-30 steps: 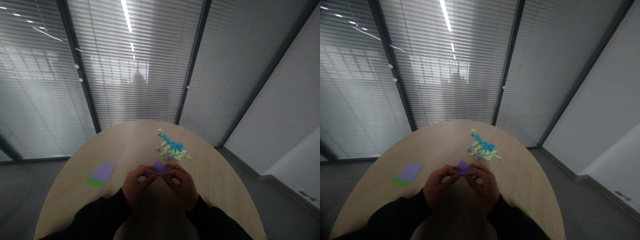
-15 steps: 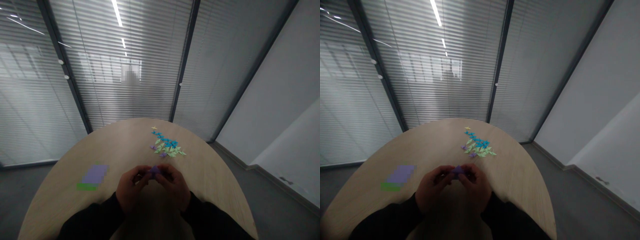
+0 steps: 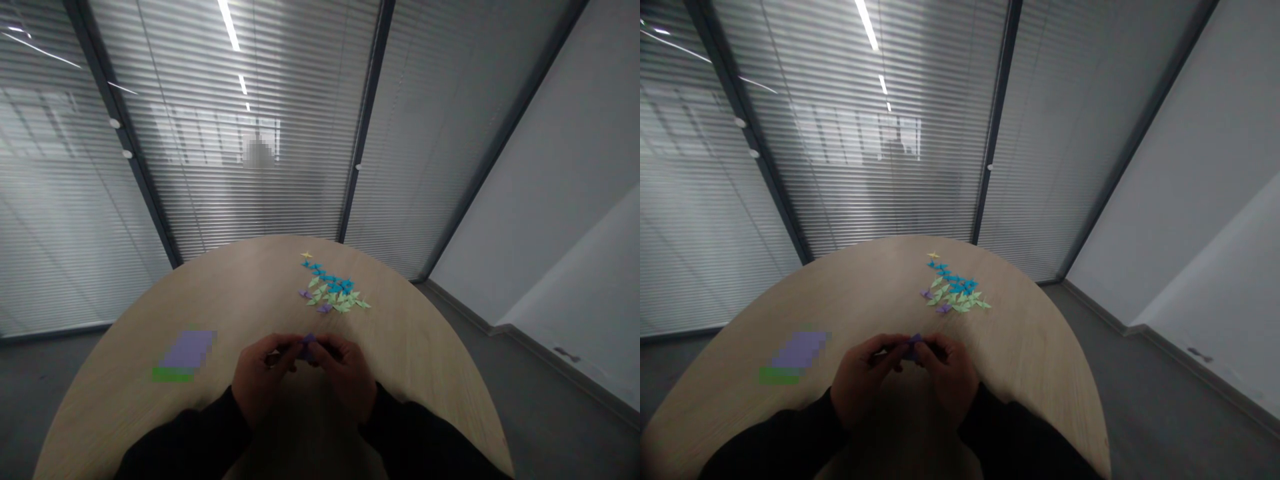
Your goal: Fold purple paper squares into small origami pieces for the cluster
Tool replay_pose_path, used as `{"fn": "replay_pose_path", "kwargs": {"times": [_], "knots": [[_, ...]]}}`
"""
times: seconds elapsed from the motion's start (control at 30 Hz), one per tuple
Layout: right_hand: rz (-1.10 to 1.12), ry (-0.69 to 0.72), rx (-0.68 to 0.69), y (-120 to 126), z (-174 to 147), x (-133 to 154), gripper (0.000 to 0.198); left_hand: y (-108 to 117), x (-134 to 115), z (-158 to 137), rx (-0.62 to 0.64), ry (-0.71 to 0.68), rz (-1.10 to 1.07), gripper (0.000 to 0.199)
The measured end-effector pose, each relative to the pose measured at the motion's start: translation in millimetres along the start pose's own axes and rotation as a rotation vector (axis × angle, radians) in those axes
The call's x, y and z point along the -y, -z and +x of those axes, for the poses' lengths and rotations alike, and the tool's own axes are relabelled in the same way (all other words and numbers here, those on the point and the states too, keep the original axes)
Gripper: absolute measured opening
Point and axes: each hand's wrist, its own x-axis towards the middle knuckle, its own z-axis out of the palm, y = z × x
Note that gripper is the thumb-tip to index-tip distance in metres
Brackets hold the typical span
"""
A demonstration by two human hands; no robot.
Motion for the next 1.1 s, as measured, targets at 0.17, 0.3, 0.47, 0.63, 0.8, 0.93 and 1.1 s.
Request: {"fn": "replay_pose_path", "kwargs": {"times": [0.17, 0.3, 0.47, 0.63, 0.8, 0.93, 1.1], "knots": [[-0.010, 0.019, -0.002, 0.3, 0.5, -1.5, 0.030, -0.6, 1.8, 0.9, -0.013, -0.012, 0.018, 0.023], [-0.049, 0.018, -0.020, 1.0, 1.5, -0.3, 0.027, -0.5, 2.6, 0.2, -0.012, -0.014, 0.045, 0.023], [-0.023, 0.065, -0.018, 3.3, 3.5, -1.5, 0.026, -1.3, 3.9, 0.9, -0.001, -0.011, 0.069, 0.023], [0.016, 0.060, -0.032, 5.1, 5.6, -4.0, 0.027, -2.7, 6.6, 2.7, 0.019, 0.066, -0.074, 0.031], [0.007, 0.067, -0.037, 7.8, 7.6, -5.9, 0.027, -2.5, 6.4, 3.4, -0.031, 0.132, -0.139, 0.029], [-0.029, 0.041, -0.030, 10.2, 7.9, -7.5, 0.024, -1.1, 3.7, 3.9, -0.051, 0.157, -0.157, 0.030], [-0.018, 0.045, -0.029, 10.3, 7.0, -7.9, 0.026, -0.7, 5.1, 5.9, -0.088, 0.174, -0.188, 0.033]]}}
